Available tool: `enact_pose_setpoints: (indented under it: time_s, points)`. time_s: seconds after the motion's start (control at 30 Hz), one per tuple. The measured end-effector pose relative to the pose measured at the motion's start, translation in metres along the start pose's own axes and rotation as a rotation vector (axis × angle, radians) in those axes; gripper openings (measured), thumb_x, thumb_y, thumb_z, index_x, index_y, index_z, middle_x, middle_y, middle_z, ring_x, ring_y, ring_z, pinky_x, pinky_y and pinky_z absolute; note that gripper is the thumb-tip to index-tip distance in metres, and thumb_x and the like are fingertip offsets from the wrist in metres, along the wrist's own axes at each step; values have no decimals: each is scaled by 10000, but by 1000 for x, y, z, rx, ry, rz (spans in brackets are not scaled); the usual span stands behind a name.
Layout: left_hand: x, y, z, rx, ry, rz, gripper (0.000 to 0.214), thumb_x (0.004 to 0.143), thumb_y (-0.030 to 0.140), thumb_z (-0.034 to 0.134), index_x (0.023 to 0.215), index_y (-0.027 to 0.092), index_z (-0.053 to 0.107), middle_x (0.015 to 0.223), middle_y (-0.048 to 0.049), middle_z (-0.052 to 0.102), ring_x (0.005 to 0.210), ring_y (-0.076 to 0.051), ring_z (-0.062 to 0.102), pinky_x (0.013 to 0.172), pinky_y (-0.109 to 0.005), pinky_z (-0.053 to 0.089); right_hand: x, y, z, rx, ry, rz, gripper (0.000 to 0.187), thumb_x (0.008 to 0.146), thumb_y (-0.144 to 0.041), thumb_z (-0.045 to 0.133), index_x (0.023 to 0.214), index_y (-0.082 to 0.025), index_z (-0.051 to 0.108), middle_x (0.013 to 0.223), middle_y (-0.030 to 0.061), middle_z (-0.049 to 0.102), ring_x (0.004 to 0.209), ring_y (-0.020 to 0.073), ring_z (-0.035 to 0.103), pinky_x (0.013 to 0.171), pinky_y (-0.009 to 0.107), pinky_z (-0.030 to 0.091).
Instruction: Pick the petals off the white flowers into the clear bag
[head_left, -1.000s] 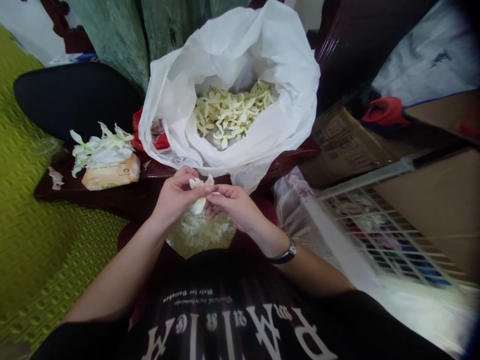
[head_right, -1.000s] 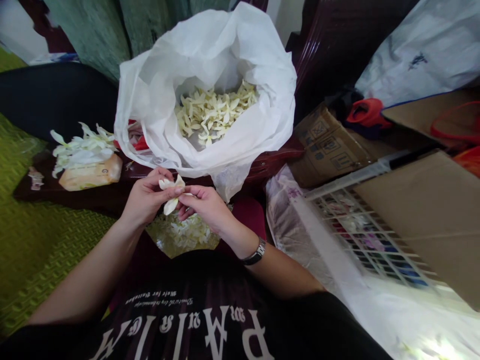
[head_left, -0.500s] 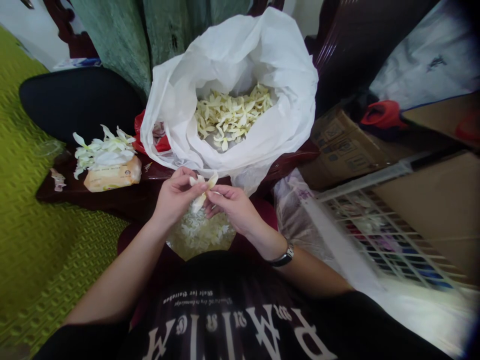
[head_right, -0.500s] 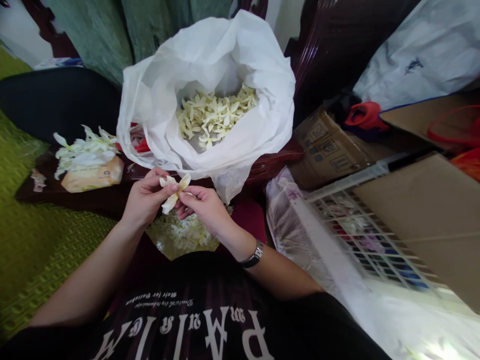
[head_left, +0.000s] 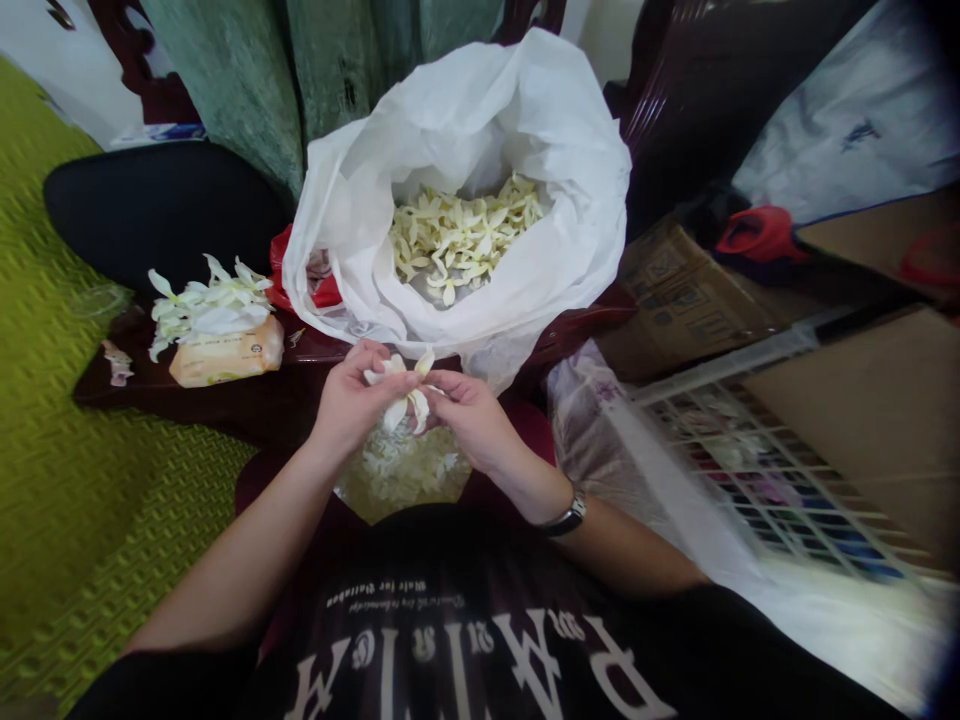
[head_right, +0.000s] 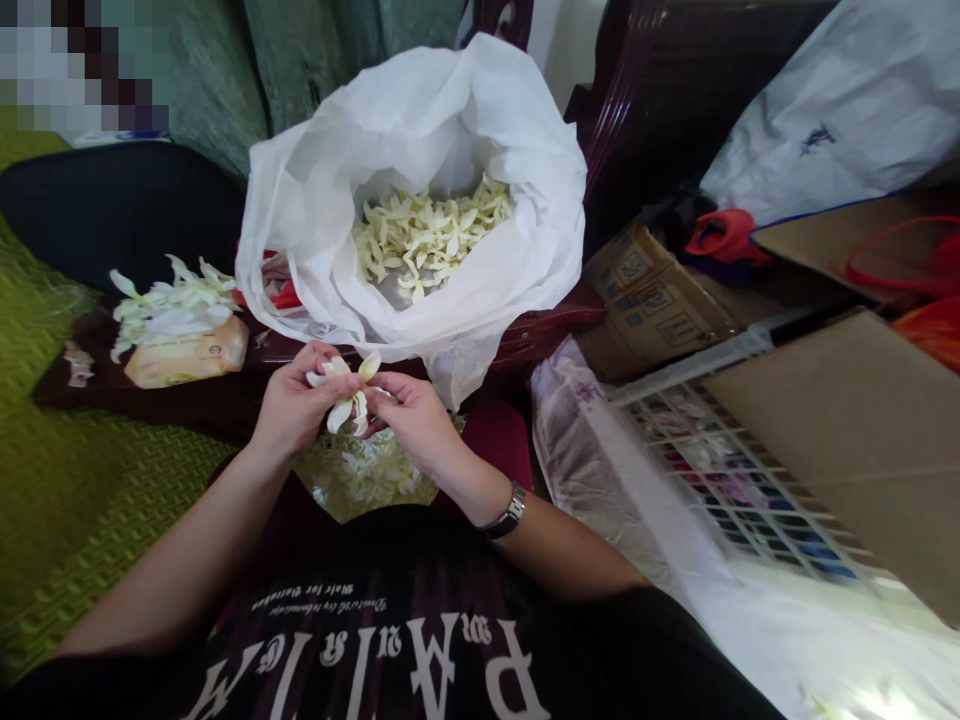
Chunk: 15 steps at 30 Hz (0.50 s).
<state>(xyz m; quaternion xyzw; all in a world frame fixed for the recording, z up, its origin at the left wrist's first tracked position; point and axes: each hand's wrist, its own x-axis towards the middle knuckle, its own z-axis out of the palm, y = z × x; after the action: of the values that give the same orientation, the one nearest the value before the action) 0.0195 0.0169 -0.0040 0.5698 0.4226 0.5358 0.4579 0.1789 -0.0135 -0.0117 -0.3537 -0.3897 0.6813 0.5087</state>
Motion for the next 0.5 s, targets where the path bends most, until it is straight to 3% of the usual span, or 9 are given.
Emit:
enact_pose_setpoints:
  time_s: [0.13,0.3,0.5]
  points:
    - [-2,2,-1,-2,17,8,301,700,329,895,636,160,654,913,-17,588,800,-137,540,717,-252,426,0,4,2,39,45,-47,346,711,-476,864,916,-227,737,709,-25,710,600,134,641,566,284,595]
    - [-6,4,-3,-45,-85,12,150,827,346,806,839,197,792,834,-20,625,786,-148,548,734,-263,434,-1,6,1,37,84,-89,339,749,-478,845,908,-238,666,720,-30,718,620,147,683,602,301,620]
    - [-7,6,-3,-46,-90,34,145,833,326,805,791,191,771,804,-10,613,753,-130,543,706,-244,438,-1,5,2,1,52,-99,348,767,-489,830,926,-239,647,696,-41,702,622,145,692,611,295,618]
